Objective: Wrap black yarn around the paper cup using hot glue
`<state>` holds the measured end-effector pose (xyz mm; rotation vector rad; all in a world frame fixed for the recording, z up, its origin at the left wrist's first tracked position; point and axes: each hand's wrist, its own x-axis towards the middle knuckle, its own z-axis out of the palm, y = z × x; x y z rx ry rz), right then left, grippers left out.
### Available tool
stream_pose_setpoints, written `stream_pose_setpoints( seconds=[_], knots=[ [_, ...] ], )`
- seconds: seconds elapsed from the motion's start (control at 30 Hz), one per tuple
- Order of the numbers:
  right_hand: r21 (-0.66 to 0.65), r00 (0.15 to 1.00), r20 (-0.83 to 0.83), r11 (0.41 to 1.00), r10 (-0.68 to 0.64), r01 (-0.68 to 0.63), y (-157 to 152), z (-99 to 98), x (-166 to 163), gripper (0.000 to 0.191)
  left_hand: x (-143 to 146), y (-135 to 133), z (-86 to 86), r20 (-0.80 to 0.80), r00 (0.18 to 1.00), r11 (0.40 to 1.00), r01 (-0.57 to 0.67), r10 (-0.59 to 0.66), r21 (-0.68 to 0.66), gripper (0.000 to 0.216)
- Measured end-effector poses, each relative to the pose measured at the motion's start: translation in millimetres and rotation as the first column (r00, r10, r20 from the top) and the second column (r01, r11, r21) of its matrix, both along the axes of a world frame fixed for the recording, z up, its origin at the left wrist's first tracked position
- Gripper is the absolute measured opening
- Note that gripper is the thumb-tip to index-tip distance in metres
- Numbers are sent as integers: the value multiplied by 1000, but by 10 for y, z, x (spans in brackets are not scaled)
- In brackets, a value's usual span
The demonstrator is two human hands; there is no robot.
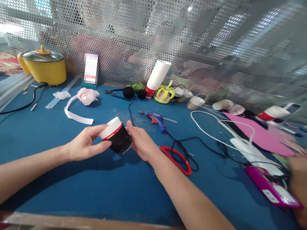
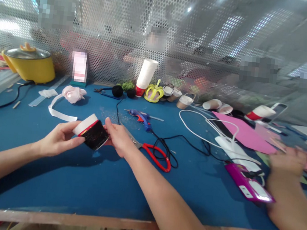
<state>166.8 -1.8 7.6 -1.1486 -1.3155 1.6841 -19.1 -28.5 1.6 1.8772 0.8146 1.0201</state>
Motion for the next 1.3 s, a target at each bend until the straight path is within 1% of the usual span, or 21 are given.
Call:
stream_pose_setpoints(
  seconds=[0.03,0.07,0.1,0.13,0.17,0.2,0.23,0.3,0.37,0.43,0.5,0.57,0.63,0.7,0.8,0.87,0.97,1.03,1.13,1.2,1.3],
  knots=[
    [-43,995,-65,996,76,-79,-10,22,15,53,-7,19,-5,4,1000,1000,-27,27,10,25],
    [-57,984,-114,988,140,-147,-22,43,26,54,-15,40,-13,5,999,998,-54,54,17,26],
    [-36,974,-132,982,182,-188,-34,61,34,52,-24,62,-22,3,997,997,-74,73,22,26],
    [4,972,-124,980,199,-200,-47,73,38,48,-33,85,-32,-3,997,996,-83,83,24,27],
    [60,978,-88,981,188,-183,-58,77,38,43,-41,106,-43,-14,997,996,-81,81,23,28],
    [132,989,-30,981,147,-142,-69,74,33,40,-47,125,-54,-25,997,997,-70,70,16,29],
    [211,995,42,973,88,-95,-79,64,26,41,-50,139,-63,-30,998,998,-58,58,3,30],
    [356,985,173,934,-24,-39,-100,38,7,47,-42,152,-78,-19,999,998,-38,37,-48,35],
    [459,958,277,886,-77,-62,-119,20,-12,53,-21,144,-84,-5,999,992,-46,45,-114,35],
    [506,939,337,854,-69,-119,-130,22,-23,54,5,121,-82,-21,998,984,-69,66,-164,31],
    [496,941,338,854,-23,-158,-131,36,-25,49,26,92,-72,-57,996,979,-82,73,-185,26],
    [432,955,296,887,28,-160,-128,48,-28,43,37,62,-54,-97,995,980,-54,36,-192,24],
    [358,970,241,926,27,-115,-129,43,-38,40,44,32,-32,-147,989,979,4,-34,-204,23],
    [305,984,178,952,-31,-26,-133,19,-57,36,51,6,-7,-192,976,975,56,-99,-217,20],
    [270,983,118,957,-143,107,-129,-36,-82,26,65,-14,19,-224,966,971,75,-127,-227,18],
    [293,971,118,942,-207,166,-110,-65,-79,23,70,-12,20,-227,966,968,69,-126,-242,18],
    [373,936,161,897,-313,237,-72,-81,-45,25,67,3,1,-225,967,965,55,-115,-256,21],
    [383,922,243,903,-302,195,-58,-69,-18,31,63,11,-15,-228,969,969,41,-98,-243,22],
    [330,918,356,943,-176,52,-76,-30,-5,38,62,11,-24,-260,962,983,33,-79,-178,20],
    [315,922,362,949,-134,15,-99,-4,-15,35,66,1,-18,-303,950,993,46,-77,-110,16],
    [281,955,272,959,-115,36,-116,6,-41,26,76,-17,-1,-359,931,997,78,-72,3,13]
  ],
)
